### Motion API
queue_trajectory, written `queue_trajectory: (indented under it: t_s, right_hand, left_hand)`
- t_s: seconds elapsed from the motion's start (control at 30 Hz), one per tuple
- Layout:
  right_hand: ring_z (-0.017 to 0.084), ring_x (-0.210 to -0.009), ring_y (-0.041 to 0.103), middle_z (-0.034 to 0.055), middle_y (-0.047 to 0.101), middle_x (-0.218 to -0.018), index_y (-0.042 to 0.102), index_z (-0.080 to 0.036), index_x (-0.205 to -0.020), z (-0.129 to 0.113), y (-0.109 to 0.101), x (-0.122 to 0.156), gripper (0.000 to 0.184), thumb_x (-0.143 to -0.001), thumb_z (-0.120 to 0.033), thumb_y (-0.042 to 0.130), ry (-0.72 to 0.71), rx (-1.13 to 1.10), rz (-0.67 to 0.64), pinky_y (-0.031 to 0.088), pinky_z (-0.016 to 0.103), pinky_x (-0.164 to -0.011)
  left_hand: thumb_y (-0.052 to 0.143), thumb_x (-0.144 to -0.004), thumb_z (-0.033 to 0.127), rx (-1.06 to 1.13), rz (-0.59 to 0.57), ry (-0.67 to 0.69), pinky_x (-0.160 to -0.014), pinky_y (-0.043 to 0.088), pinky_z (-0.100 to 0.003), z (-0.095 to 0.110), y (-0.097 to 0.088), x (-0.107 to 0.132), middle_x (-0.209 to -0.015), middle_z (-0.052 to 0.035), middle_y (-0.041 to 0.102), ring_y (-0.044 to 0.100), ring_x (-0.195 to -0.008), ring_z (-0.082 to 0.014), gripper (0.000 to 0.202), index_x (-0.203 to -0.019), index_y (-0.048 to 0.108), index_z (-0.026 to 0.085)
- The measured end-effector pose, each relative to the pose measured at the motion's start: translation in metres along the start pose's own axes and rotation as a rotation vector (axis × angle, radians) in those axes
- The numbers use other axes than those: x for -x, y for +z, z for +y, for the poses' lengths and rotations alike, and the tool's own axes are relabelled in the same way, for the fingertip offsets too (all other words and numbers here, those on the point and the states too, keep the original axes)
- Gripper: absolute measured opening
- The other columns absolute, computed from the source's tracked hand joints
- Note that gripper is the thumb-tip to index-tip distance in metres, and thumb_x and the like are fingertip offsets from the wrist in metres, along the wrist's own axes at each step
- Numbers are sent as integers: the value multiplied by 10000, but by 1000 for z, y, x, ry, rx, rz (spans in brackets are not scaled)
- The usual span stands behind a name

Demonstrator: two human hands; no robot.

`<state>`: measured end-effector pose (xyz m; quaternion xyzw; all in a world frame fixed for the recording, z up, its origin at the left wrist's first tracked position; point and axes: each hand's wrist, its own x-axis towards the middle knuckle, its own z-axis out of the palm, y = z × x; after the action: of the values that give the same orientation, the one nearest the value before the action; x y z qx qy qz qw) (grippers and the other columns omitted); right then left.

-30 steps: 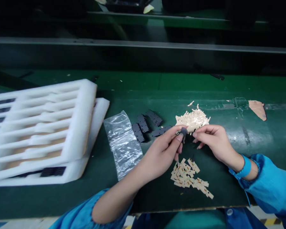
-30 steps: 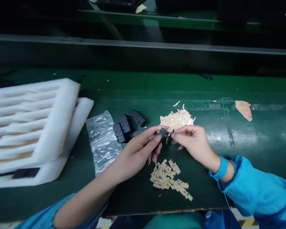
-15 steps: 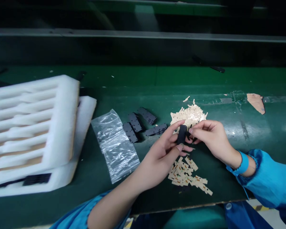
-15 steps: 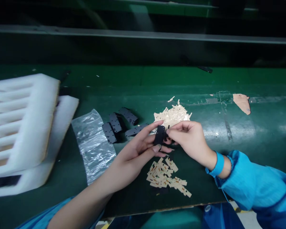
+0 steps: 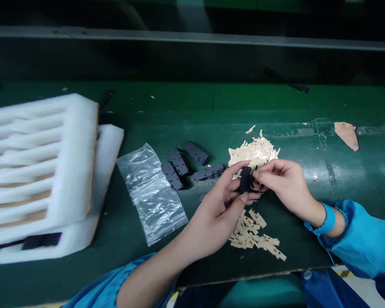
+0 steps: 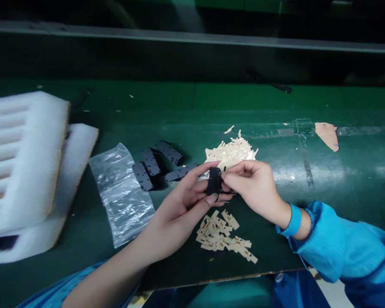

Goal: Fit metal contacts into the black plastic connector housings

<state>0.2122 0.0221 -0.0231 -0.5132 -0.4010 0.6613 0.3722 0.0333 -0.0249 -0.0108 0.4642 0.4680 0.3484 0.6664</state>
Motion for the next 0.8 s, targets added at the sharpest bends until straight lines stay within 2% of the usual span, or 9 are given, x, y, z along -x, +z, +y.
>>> queue_trajectory:
  t_s: [0.37,0.57,0.67,0.8]
  right_hand:
    - [153,-576,681,1,728,-628,716,-212,-683,0,1,0,139,-741,-302,804,7,-6,7,568,302,-562]
    - [160,-606,700,4,730,-643,726,-211,-696,-1,1,1,131,-735,-296,818,19,-3,6,586,306,-592]
    - [157,-602,703,3,732,-641,732,-208,-696,-1,1,1,129,-740,-294,817,25,-4,4,588,298,-590]
    - [153,-581,705,0,729,-622,730,-199,-684,-1,1,0,146,-733,-299,825,17,-15,12,585,286,-571]
  left_hand:
    - [536,-1000,196,-19,-1,-19,-1002,631,-417,3,3,-1,-1196,-100,746,774,-1065,-252,584,-1554,354,232]
    - [556,-1002,236,-19,28,-43,-974,637,-418,5,2,-2,-1060,-76,761,793,-952,-239,604,-1564,334,208]
    - [573,-1009,249,-12,11,-68,-973,633,-424,4,0,-2,-1097,-84,764,801,-929,-243,626,-1581,319,223]
    - [568,-1024,247,15,-22,-76,-1007,619,-438,5,-2,0,-1169,-95,757,791,-1006,-258,627,-1601,322,236]
